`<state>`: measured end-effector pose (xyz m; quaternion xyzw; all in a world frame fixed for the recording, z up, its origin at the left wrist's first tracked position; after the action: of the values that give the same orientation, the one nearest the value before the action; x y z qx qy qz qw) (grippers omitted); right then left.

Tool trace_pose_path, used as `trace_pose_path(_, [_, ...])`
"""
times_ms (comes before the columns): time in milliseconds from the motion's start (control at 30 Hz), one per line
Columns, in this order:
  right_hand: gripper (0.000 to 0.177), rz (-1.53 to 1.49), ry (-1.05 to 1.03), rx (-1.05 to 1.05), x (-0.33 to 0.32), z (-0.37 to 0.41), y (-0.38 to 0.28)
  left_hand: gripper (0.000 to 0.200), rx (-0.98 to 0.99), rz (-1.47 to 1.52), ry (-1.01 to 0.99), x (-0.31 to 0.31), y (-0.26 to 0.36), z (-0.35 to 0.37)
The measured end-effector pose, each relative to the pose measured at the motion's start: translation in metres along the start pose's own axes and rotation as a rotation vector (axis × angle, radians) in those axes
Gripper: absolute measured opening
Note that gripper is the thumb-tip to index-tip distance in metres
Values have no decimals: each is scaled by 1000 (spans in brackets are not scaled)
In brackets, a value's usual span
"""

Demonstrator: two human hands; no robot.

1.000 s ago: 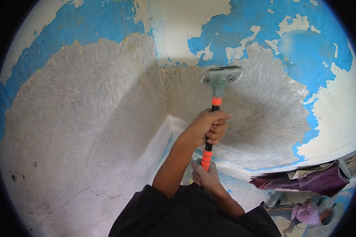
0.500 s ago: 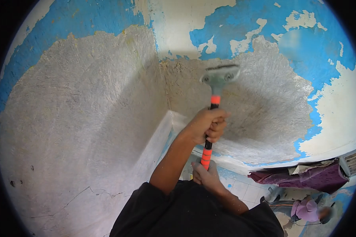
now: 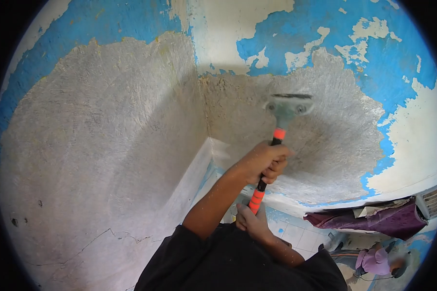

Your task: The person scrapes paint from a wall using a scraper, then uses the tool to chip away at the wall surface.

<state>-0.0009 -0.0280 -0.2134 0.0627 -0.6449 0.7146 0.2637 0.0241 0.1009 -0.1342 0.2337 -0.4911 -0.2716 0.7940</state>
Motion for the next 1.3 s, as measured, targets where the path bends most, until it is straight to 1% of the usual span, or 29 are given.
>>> trace_pose_path(33, [29, 6, 3, -12, -2, -2, 2, 46, -27, -27, 10, 2, -1, -1])
trace_pose_path(67, [28, 11, 9, -21, -4, -3, 3, 45, 25, -28, 17, 4, 4, 0])
trace_pose_path(133, [29, 67, -10, -17, -3, -13, -16, 45, 116, -30, 27, 10, 22, 6])
trace_pose_path(233, [29, 95, -17, -31, -4, -16, -22, 45, 132, -91, 48, 13, 33, 11])
trace_pose_path(333, [28, 56, -1, -18, -4, -8, -12, 44, 90, 0, 8, 2, 15, 3])
trace_pose_path(433, [28, 35, 7, -12, -8, -1, -4, 44, 11, -18, 14, 6, 0, -3])
trace_pose_path(533, [28, 96, 6, -35, -7, -9, -20, 44, 75, -28, 41, 13, 17, 2])
trace_pose_path(633, [29, 111, -5, -65, -4, -21, -43, 45, 174, -78, 15, 24, 50, 15])
trace_pose_path(733, [30, 99, -17, -78, -2, -21, -42, 46, 154, -55, 1, 24, 46, 14])
trace_pose_path(800, [30, 85, -11, -59, -5, -12, -23, 46, 65, -56, 11, 22, 26, 7])
trace_pose_path(833, [30, 19, -9, -35, -5, -7, -20, 46, 19, -57, 17, 20, 20, 3])
trace_pose_path(933, [30, 36, 20, -31, -10, -9, -16, 46, 50, -71, -12, 20, 21, 0])
trace_pose_path(1033, [30, 51, -9, -37, 0, -14, -22, 46, 45, -115, -39, 23, 32, 9])
trace_pose_path(1133, [30, 66, 23, -38, -2, -14, -20, 45, 104, -103, 23, 21, 27, 7])
trace_pose_path(1233, [33, 12, 30, -13, -8, -4, -11, 45, 28, -79, 7, 19, 13, 1])
trace_pose_path(1300, [30, 64, 26, -28, -12, -10, -13, 45, 41, -96, 2, 19, 18, -2])
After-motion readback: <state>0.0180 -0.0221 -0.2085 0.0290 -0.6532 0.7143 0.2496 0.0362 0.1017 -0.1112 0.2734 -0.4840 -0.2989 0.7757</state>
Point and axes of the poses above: each hand's wrist, its own z-axis away from the middle knuckle, its own x-axis out of the palm, y = z × x, the point moved 4 cm from there along -z, towards the middle knuckle, and after that the axes turned 12 degrees about -x, right-handed, at the moved point
